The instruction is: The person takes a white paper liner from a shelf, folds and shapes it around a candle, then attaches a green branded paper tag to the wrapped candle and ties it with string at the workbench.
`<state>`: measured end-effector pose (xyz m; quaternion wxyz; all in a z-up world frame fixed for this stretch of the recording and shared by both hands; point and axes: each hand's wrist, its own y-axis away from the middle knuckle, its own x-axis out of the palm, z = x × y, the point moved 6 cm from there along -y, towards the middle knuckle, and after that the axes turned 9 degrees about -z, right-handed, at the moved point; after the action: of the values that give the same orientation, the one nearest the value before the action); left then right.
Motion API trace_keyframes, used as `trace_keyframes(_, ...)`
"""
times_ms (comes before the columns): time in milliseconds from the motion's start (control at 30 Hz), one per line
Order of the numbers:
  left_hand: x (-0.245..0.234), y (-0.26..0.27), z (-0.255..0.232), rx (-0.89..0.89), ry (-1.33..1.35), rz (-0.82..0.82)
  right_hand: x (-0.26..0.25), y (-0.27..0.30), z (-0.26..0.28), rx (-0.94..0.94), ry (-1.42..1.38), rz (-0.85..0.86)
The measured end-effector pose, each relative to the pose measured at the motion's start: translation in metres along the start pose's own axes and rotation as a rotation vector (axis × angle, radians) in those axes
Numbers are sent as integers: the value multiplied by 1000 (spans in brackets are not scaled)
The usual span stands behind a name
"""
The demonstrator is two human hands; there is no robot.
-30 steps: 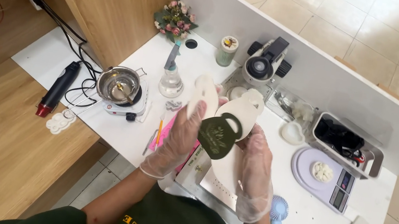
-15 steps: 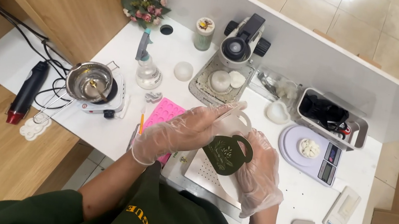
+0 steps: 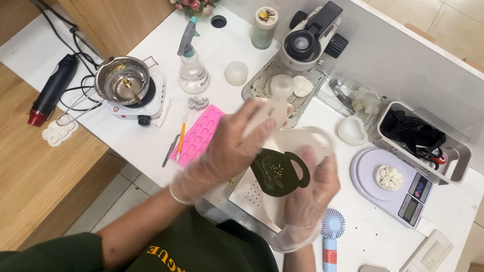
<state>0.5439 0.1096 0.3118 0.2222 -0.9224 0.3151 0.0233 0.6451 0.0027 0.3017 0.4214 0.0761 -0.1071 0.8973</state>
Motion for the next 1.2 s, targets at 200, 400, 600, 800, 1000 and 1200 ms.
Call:
trace_keyframes(200,-5,19,22,-145,-33,-373,-21,-10,-23,-283,88,-164)
trace_keyframes(400,9,15,59,-24,-251,-30,3,-3,38,-608,756,39)
trace_keyframes(600,20,7,4,177,-523,244,0,-7,36,-508,930,20)
trace_keyframes(800,-14,-10,-13,-61,-493,27,10,-9,26,-398,721,75)
trace_keyframes(1000,-24,6,-20,231,-281,-309,3,-8,19,-268,597,-8)
trace_keyframes(1200,-25,6,-27,142,-377,-238,2,-9,23,-513,873,209)
